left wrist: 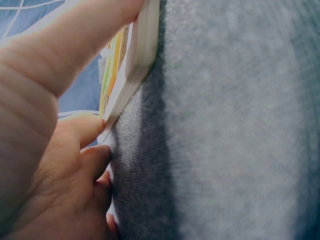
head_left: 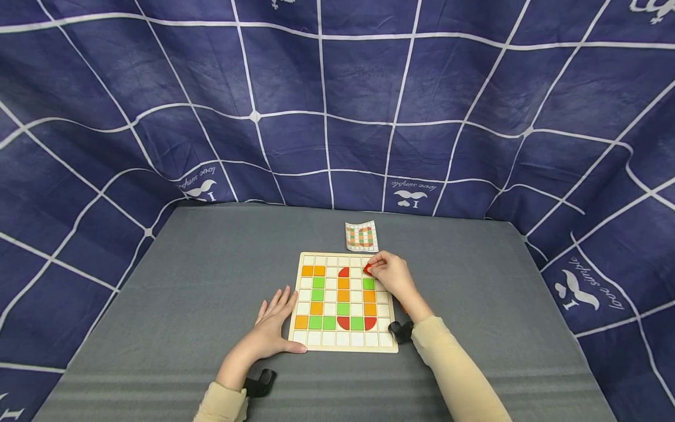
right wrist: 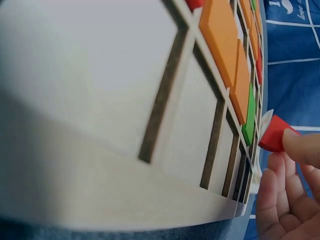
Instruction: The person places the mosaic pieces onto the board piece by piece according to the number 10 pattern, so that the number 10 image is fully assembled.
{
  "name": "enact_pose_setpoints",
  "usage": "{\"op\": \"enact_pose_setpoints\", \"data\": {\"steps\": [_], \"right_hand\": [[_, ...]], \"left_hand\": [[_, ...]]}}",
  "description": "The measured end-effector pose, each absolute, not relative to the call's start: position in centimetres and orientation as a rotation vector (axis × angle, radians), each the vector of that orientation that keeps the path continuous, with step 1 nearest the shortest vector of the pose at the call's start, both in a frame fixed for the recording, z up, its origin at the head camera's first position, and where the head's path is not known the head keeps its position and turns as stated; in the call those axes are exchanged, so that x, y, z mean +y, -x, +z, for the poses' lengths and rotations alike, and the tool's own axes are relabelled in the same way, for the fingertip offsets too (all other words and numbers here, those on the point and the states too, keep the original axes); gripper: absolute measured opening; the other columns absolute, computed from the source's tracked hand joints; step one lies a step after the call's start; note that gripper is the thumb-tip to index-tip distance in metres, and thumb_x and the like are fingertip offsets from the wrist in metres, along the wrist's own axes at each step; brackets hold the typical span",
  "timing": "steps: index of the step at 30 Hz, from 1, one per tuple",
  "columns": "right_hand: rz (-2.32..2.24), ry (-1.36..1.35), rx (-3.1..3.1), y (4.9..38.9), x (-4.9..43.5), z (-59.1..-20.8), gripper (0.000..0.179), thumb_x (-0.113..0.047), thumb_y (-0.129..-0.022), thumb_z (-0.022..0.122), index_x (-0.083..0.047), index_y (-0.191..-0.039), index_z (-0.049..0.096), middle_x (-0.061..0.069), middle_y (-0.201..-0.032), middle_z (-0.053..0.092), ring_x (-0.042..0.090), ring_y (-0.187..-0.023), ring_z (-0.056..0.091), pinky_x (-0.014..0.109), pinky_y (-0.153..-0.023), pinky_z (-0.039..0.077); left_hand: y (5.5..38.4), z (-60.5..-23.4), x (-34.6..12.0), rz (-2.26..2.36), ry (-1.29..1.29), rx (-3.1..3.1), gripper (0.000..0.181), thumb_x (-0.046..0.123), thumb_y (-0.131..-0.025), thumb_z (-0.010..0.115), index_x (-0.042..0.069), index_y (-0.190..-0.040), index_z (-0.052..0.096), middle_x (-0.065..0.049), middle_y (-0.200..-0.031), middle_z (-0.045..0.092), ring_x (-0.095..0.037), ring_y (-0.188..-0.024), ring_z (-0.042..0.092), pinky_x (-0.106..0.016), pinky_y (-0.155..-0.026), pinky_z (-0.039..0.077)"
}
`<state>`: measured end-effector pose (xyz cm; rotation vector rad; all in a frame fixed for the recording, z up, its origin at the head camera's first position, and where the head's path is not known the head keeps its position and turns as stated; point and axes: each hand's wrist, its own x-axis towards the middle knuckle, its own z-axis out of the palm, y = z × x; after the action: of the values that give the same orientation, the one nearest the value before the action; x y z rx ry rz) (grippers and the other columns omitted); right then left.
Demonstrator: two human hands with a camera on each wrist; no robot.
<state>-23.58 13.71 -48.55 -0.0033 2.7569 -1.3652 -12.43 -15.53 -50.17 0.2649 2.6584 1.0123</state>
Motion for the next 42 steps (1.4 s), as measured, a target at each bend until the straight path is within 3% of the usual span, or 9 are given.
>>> {"op": "enact_pose_setpoints", "data": {"steps": [12, 21, 28, 36, 42], "right_hand": [[-1.183, 0.099, 2.816, 23.9, 13.3, -48.7, 0.008, -0.004, -0.087, 0.070, -0.010, -0.087, 0.076, 0.003, -0.081, 0.073, 0.011, -0.069, 0.062, 0.028, -0.069, 0.053], [-1.054, 0.153, 2.890, 23.6, 13.1, -48.6, 0.004, -0.006, -0.085, 0.073, -0.006, -0.085, 0.077, 0.009, -0.099, 0.070, 0.022, -0.088, 0.061, 0.035, -0.079, 0.053], [-1.185, 0.105, 2.875, 23.1, 14.1, -48.1, 0.006, -0.007, -0.086, 0.074, -0.008, -0.091, 0.077, 0.010, -0.102, 0.071, 0.019, -0.080, 0.067, 0.033, -0.072, 0.056], [-1.261, 0.045, 2.822, 22.3, 17.6, -47.4, 0.015, -0.013, -0.088, 0.073, -0.006, -0.102, 0.075, 0.011, -0.098, 0.075, 0.021, -0.083, 0.070, 0.033, -0.073, 0.057], [-1.262, 0.017, 2.753, 20.5, 20.5, -47.9, 0.019, -0.014, -0.087, 0.074, -0.005, -0.104, 0.074, 0.009, -0.095, 0.075, 0.016, -0.079, 0.068, 0.028, -0.070, 0.055]], "left_hand": [[12.4, -50.2, -15.5, 1.013, -0.265, 2.657, 0.125, 0.036, -0.058, 0.095, 0.004, -0.156, 0.023, -0.019, -0.164, 0.012, -0.039, -0.153, 0.004, -0.061, -0.120, -0.001], [12.4, -50.1, -15.5, 1.011, -0.265, 2.656, 0.126, 0.035, -0.058, 0.095, 0.003, -0.156, 0.022, -0.020, -0.164, 0.011, -0.040, -0.153, 0.003, -0.062, -0.119, -0.001], [12.5, -50.2, -15.5, 1.007, -0.266, 2.654, 0.127, 0.036, -0.058, 0.095, 0.003, -0.156, 0.022, -0.019, -0.164, 0.010, -0.040, -0.153, 0.003, -0.062, -0.119, -0.001], [12.6, -50.3, -15.6, 0.995, -0.270, 2.657, 0.125, 0.034, -0.059, 0.095, 0.005, -0.156, 0.022, -0.017, -0.165, 0.010, -0.039, -0.153, 0.004, -0.061, -0.120, -0.001], [12.6, -50.3, -15.5, 0.988, -0.266, 2.658, 0.125, 0.034, -0.059, 0.095, 0.005, -0.156, 0.023, -0.017, -0.165, 0.010, -0.038, -0.153, 0.004, -0.061, -0.120, -0.001]]}}
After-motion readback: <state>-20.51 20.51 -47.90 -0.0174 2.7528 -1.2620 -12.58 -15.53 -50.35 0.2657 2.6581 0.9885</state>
